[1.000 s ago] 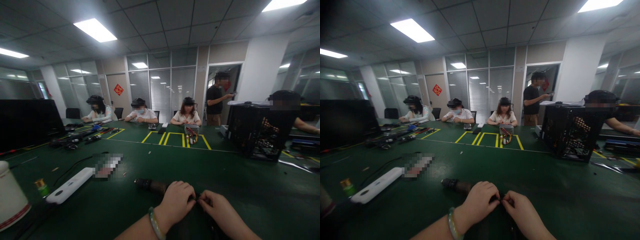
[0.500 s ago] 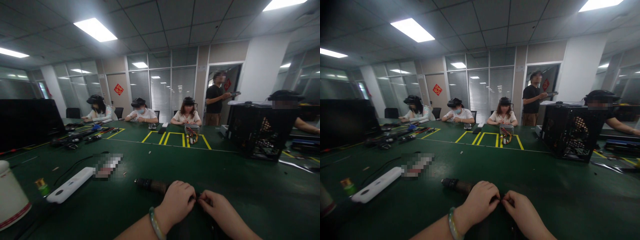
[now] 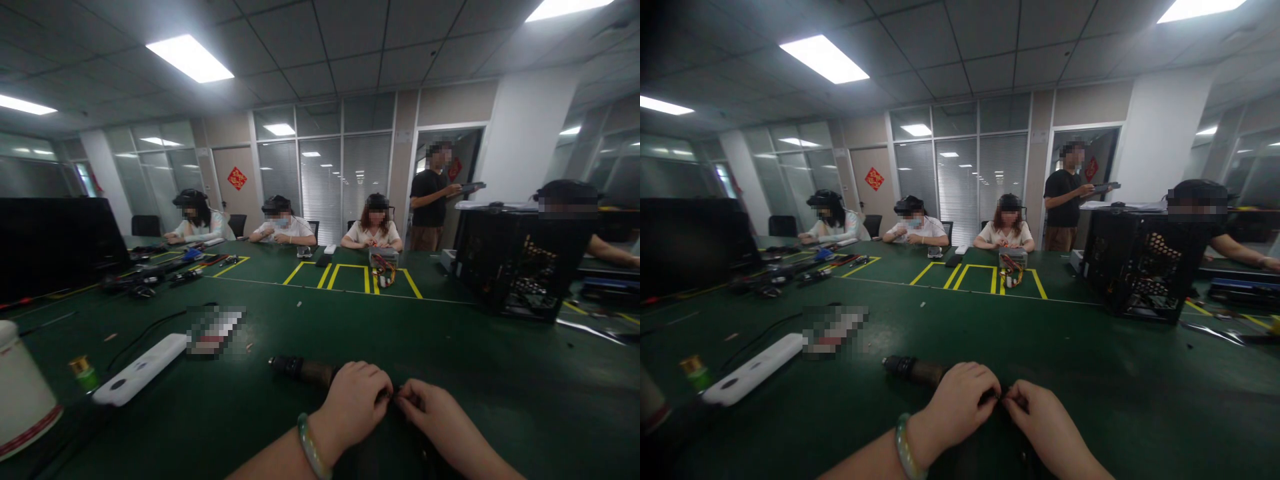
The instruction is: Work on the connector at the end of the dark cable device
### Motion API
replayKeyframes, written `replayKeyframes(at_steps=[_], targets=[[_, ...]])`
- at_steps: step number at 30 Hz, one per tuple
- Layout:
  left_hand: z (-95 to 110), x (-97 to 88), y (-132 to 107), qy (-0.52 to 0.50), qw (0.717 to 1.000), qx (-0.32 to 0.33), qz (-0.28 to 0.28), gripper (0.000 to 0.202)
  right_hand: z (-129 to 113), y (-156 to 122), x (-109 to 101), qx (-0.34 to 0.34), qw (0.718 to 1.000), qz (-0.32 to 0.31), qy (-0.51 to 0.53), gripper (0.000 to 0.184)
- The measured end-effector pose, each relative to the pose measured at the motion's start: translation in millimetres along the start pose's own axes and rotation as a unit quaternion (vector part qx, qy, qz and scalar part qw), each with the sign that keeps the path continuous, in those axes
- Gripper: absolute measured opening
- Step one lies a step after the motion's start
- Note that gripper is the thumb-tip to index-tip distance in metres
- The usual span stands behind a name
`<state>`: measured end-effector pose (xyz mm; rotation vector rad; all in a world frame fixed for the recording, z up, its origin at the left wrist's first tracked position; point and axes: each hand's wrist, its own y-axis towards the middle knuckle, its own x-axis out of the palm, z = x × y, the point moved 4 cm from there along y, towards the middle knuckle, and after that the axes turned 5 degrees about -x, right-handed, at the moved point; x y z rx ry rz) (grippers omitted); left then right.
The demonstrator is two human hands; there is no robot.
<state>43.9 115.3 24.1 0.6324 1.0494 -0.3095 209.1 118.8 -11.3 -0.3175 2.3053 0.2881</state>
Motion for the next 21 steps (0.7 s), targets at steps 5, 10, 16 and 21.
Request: replayKeyframes(at_steps=[5, 10, 16, 21], targets=[[-1.4, -0.9, 0.2, -0.003, 1.0, -0.023, 0.003, 0.012, 0.5, -0.5, -1.8, 0.003, 1.0, -0.001, 0.011, 0.016], [-0.9, -1.7, 0.5, 0.01, 0.999, -0.03, -0.011, 0.009, 2.5, -1.3, -2.6, 0.006, 0.999, -0.003, 0.032, 0.017], [-2.9, 1.1, 0.4, 0.008, 1.0, -0.018, -0.008, 0.007, 1.3, -0.9, -0.5, 0.012, 1.0, -0.001, 0.019, 0.017], [-4.3, 2.9, 0.6, 0.01, 1.0, -0.018, -0.015, 0.013, -3.1, -1.1, -2.7, 0.008, 1.0, 0.008, 0.014, 0.018]])
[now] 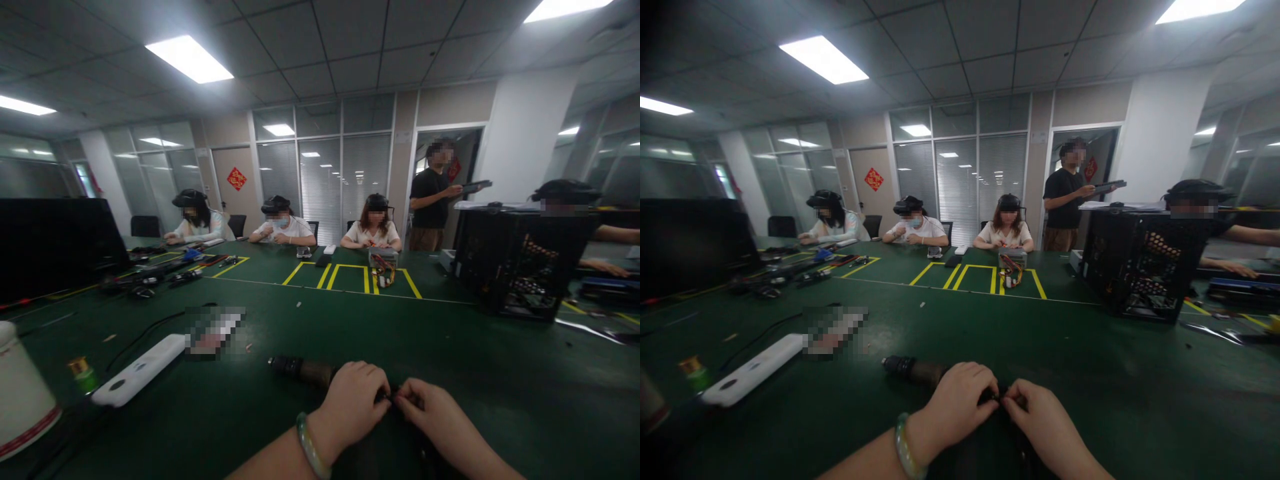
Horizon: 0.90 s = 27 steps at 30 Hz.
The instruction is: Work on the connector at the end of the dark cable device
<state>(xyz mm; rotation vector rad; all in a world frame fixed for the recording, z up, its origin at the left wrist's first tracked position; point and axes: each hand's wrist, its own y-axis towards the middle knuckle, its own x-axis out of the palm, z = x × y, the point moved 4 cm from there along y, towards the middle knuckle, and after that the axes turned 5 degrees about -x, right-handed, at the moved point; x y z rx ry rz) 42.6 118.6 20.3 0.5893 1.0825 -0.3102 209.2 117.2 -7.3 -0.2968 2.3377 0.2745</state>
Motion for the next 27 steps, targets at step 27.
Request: replayKeyframes(at_steps=[27], targets=[[-0.1, 1.4, 0.4, -0.013, 1.0, -0.016, 0.022, 0.01, 4.9, 1.3, 2.9, -0.01, 1.0, 0.004, 0.017, 0.017]])
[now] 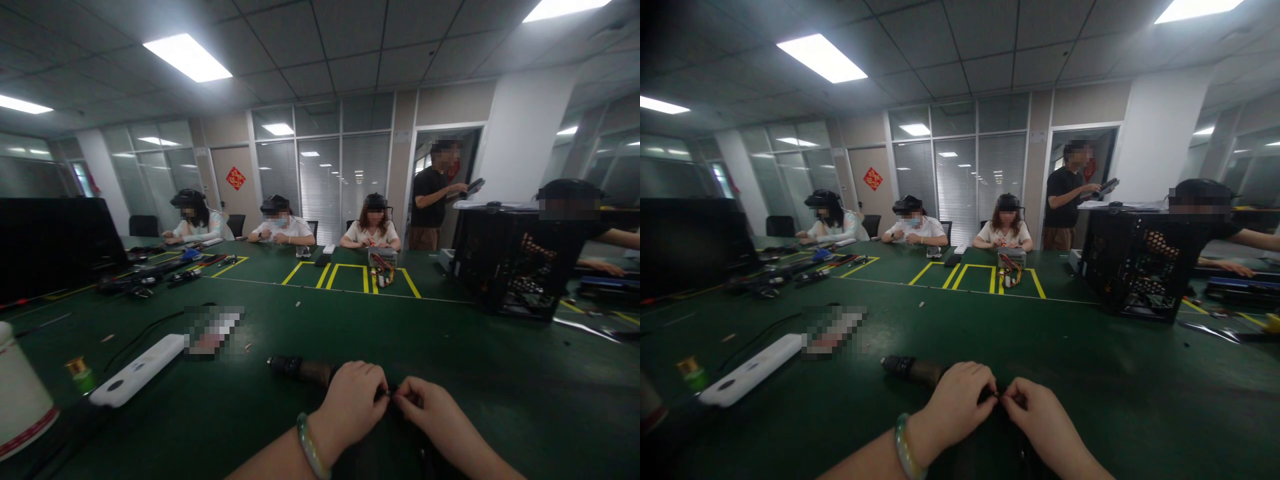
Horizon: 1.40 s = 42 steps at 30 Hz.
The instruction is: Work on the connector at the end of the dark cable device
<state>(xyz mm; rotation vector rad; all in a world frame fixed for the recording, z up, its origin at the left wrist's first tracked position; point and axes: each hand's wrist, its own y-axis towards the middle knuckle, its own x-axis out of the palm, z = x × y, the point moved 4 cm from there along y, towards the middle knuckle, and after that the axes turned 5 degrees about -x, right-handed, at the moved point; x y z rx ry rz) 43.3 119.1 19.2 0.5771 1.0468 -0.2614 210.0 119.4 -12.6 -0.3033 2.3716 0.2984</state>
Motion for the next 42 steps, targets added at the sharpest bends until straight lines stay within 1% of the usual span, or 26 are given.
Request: replayKeyframes(at_steps=[4, 10, 15, 17, 23, 30, 33, 36, 40, 42], targets=[[-0.6, 1.9, 0.1, 0.01, 1.0, 0.004, -0.002, 0.011, 0.6, -0.3, -0.6, -0.007, 1.0, 0.01, -0.007, 0.015], [0.2, -1.0, -0.5, 0.012, 1.0, 0.0, -0.011, 0.015, -2.3, 1.1, -1.1, -0.002, 1.0, -0.003, 0.0, 0.016], [2.1, -0.4, -0.3, 0.01, 1.0, 0.017, -0.009, 0.007, -1.5, 0.2, -0.9, 0.003, 1.0, -0.011, 0.001, 0.016], [2.5, -0.5, -0.5, 0.012, 1.0, 0.022, -0.006, 0.007, -2.0, -0.8, -1.3, 0.005, 1.0, -0.011, 0.004, 0.017], [0.3, -2.1, -1.1, 0.007, 1.0, 0.0, -0.005, 0.013, -4.9, -1.4, -3.3, 0.004, 1.0, -0.014, 0.014, 0.017], [1.8, -2.4, -1.6, 0.006, 0.999, 0.033, -0.003, 0.009, -3.2, -1.9, -1.9, 0.001, 1.0, -0.012, 0.014, 0.016], [0.0, -1.6, -1.8, -0.004, 1.0, 0.019, 0.006, 0.012, -0.7, -1.6, -0.6, -0.005, 1.0, 0.0, 0.007, 0.015], [-1.0, -1.4, -1.3, -0.009, 1.0, 0.01, 0.011, 0.013, 1.2, -0.4, 0.6, -0.007, 1.0, -0.003, 0.011, 0.015], [1.6, -1.9, -0.5, -0.001, 0.999, 0.032, -0.002, 0.006, 0.8, 0.4, 0.5, -0.005, 1.0, -0.012, 0.014, 0.015], [2.4, -2.1, -0.4, 0.004, 0.999, 0.036, -0.008, 0.006, -0.5, 0.0, 0.0, -0.002, 1.0, -0.014, 0.015, 0.015]])
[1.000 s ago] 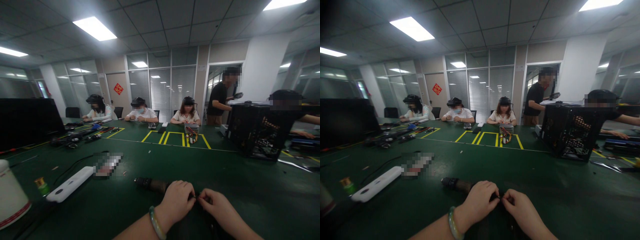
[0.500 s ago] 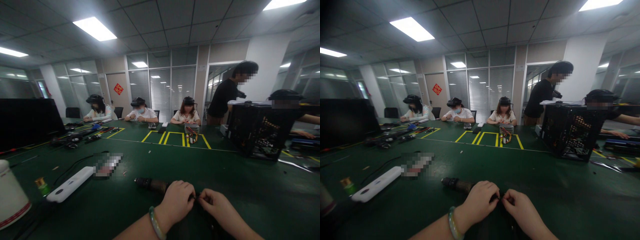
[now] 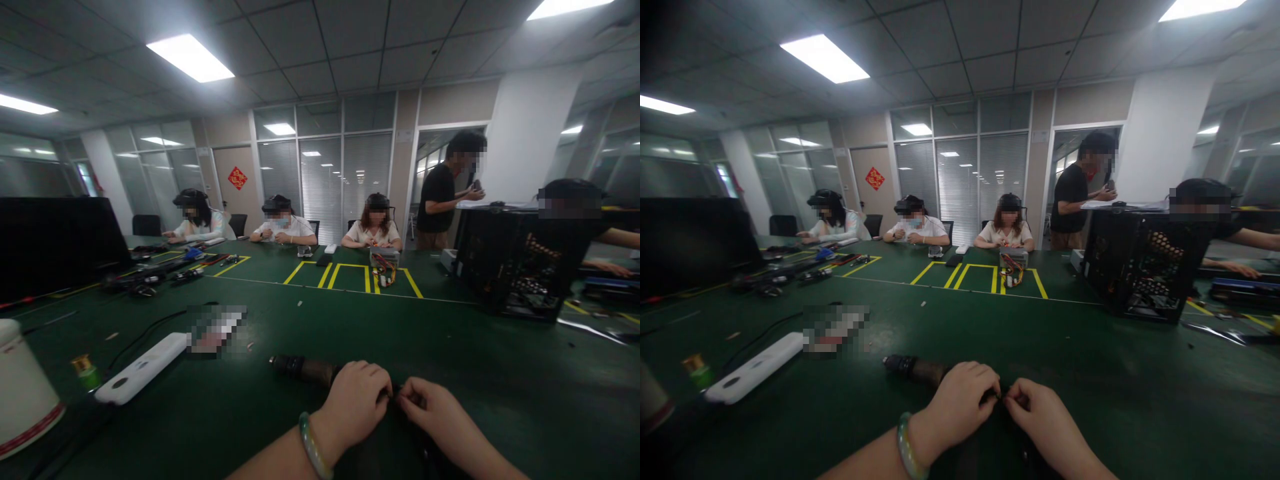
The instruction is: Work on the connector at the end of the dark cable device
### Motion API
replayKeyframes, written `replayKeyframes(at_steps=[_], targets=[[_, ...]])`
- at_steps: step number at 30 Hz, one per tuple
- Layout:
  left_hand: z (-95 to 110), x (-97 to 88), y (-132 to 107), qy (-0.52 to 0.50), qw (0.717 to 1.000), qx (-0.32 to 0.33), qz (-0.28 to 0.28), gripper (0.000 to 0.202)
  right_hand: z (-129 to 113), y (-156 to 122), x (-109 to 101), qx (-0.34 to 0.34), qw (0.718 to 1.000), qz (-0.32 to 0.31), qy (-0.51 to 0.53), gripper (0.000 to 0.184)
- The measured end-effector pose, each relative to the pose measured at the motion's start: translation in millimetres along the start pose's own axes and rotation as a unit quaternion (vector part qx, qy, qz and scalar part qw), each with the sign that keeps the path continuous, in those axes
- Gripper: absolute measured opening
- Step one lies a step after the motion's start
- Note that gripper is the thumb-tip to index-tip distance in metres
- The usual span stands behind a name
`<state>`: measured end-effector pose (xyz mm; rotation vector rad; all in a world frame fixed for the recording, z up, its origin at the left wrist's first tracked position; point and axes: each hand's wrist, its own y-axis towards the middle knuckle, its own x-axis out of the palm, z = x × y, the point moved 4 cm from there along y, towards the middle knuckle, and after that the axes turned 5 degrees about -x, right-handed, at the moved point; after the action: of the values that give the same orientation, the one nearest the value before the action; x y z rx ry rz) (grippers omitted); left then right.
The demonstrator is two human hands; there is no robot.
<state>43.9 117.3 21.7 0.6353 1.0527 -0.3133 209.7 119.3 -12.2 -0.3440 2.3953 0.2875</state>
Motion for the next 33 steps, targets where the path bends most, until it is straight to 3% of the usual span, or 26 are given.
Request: replayKeyframes(at_steps=[7, 14, 20, 27, 33], targets=[[-3.2, 0.7, -0.8, -0.007, 0.999, -0.032, 0.002, 0.013, -5.6, -0.7, -3.2, 0.003, 1.0, 0.002, -0.001, 0.016], [0.9, -1.8, -1.2, -0.004, 1.0, 0.009, -0.005, 0.01, -4.1, -1.1, -1.8, 0.006, 1.0, -0.001, -0.006, 0.016], [-4.1, 1.0, -0.9, -0.007, 1.0, -0.028, 0.004, 0.013, -0.7, -0.2, -0.7, -0.002, 1.0, 0.004, -0.004, 0.016], [1.2, -1.2, -1.3, 0.007, 1.0, -0.002, 0.0, 0.006, -2.2, -0.1, -0.9, -0.005, 1.0, 0.005, 0.002, 0.015], [-0.3, -1.0, -0.9, 0.007, 1.0, -0.022, -0.007, 0.011, -2.0, -0.4, -1.3, -0.003, 1.0, 0.003, -0.004, 0.015]])
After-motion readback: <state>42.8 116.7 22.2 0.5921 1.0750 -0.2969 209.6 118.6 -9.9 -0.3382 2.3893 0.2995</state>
